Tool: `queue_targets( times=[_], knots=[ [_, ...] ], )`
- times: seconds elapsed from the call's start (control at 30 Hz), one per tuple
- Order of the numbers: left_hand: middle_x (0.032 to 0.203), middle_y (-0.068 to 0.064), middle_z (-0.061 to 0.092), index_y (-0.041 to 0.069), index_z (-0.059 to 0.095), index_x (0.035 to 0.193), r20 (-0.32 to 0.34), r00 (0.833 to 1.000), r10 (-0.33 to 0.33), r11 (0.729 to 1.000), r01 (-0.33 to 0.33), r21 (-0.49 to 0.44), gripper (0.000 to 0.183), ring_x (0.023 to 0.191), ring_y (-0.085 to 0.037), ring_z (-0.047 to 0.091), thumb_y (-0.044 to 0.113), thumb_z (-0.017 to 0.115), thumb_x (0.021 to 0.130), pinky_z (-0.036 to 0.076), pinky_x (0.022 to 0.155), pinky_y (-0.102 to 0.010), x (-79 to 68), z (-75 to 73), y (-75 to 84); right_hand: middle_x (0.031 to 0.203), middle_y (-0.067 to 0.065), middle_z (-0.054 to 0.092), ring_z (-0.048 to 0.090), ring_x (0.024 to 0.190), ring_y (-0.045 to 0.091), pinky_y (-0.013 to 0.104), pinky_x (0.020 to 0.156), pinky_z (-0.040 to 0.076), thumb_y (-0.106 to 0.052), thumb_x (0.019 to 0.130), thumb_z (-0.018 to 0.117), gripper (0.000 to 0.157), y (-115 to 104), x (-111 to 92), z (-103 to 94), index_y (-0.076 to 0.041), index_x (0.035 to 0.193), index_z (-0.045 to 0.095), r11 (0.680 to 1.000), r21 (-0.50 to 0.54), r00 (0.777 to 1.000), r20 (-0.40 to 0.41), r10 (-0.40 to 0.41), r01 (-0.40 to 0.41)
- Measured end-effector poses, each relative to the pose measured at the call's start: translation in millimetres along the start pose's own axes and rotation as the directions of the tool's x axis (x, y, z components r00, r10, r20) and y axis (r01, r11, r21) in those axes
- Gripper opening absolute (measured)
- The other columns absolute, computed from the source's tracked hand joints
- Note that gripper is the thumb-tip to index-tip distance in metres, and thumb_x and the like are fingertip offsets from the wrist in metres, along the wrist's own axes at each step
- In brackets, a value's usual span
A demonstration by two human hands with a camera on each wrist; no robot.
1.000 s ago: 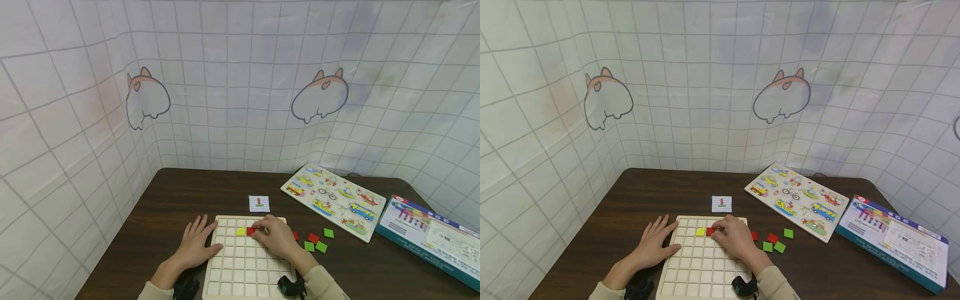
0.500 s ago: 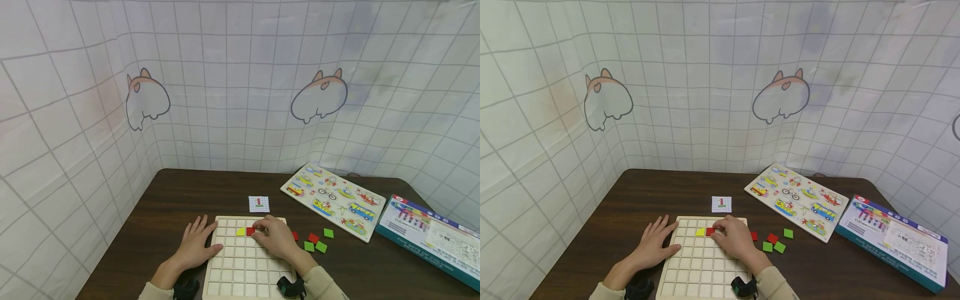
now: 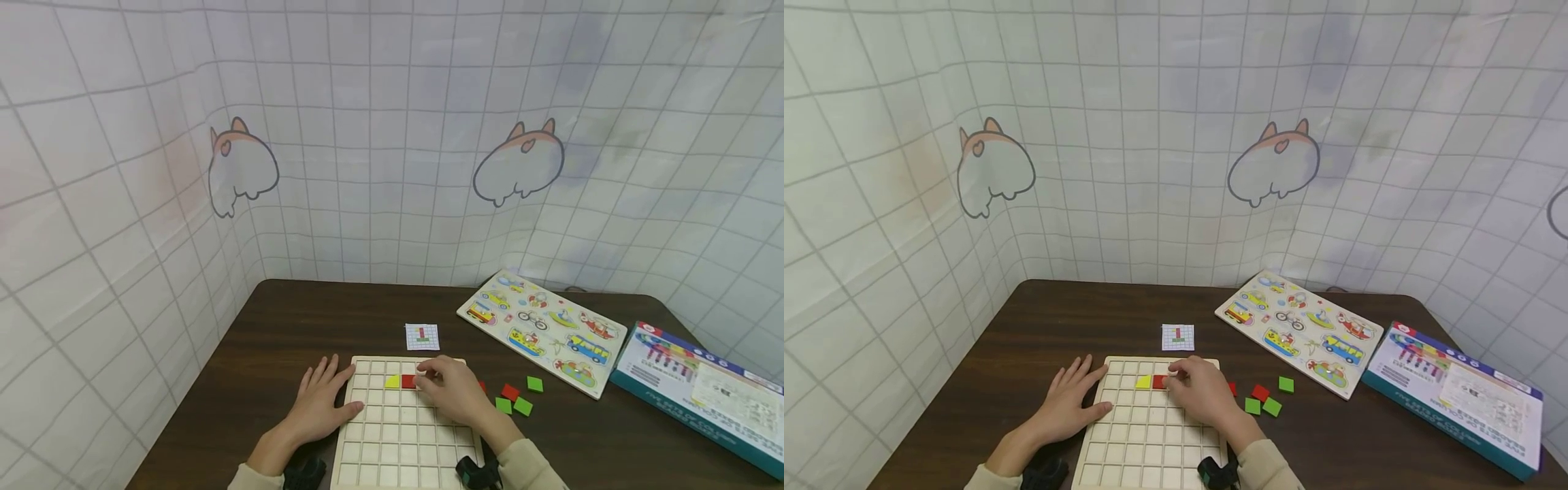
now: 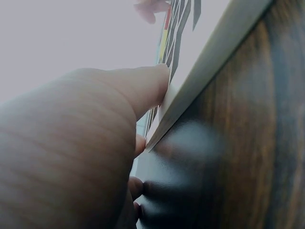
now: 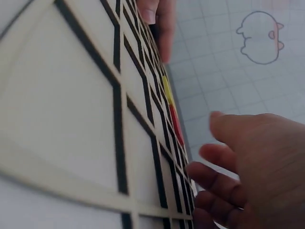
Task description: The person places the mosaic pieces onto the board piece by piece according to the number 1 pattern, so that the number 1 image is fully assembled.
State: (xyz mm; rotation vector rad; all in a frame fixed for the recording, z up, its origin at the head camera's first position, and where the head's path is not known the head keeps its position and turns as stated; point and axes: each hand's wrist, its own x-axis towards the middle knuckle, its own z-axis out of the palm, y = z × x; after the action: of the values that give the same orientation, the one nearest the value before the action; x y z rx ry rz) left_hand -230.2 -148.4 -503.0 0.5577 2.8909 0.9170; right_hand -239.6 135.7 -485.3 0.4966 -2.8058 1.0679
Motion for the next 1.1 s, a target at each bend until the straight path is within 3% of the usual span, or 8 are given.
queue_targets(
  times=[0.23, 0.43, 0.67, 1.1],
  knots=[
    [0.159, -0.024, 0.018, 0.012, 0.041, 0.151, 0.001, 1.0, -0.019, 1.0, 0.019, -0.015, 0.072, 0.148, -0.042, 0.006, 0.047, 0.064, 0.092, -0.003, 0.114, -0.063, -1.5, 2.0, -1.0, 0.087, -0.013, 0.061, 0.056, 0.079, 0.008, 0.029, 0.07, 0.05, -0.029, 0.093, 0.069, 0.02, 5, -8, -16.0, -0.015, 0.106, 0.074, 0.999, 0.006, 0.995, -0.091, 0.033, -0.033],
    [0.159, -0.023, 0.017, 0.013, 0.04, 0.151, 0.006, 1.0, -0.006, 1.0, 0.006, -0.003, 0.072, 0.148, -0.042, 0.006, 0.047, 0.064, 0.092, -0.003, 0.114, -0.063, 0.7, 1.7, 0.2, 0.089, -0.011, 0.062, 0.052, 0.074, 0.008, 0.027, 0.064, 0.046, -0.024, 0.093, 0.069, 0.017, 29, -21, -39.3, -0.016, 0.108, 0.073, 0.999, 0.005, 0.989, -0.135, 0.054, -0.054],
    [0.159, -0.024, 0.019, 0.012, 0.041, 0.15, -0.003, 1.0, -0.008, 1.0, 0.008, -0.003, 0.071, 0.148, -0.043, 0.007, 0.045, 0.065, 0.092, -0.002, 0.114, -0.064, -0.6, 1.6, -0.1, 0.099, -0.006, 0.067, 0.063, 0.095, 0.015, 0.04, 0.086, 0.052, -0.021, 0.089, 0.074, 0.018, 55, -35, -47.6, -0.016, 0.106, 0.074, 0.993, -0.064, 0.982, -0.167, 0.089, -0.101],
    [0.159, -0.025, 0.018, 0.011, 0.04, 0.15, 0.004, 1.0, 0.004, 1.0, -0.004, 0.006, 0.071, 0.147, -0.044, 0.007, 0.045, 0.064, 0.093, -0.002, 0.113, -0.064, 0.2, -0.3, 3.4, 0.101, -0.002, 0.061, 0.057, 0.097, 0.022, 0.045, 0.084, 0.048, -0.025, 0.081, 0.081, 0.027, 63, -45, -49.0, -0.017, 0.107, 0.076, 0.979, -0.161, 0.986, -0.127, 0.106, -0.126]
  ],
)
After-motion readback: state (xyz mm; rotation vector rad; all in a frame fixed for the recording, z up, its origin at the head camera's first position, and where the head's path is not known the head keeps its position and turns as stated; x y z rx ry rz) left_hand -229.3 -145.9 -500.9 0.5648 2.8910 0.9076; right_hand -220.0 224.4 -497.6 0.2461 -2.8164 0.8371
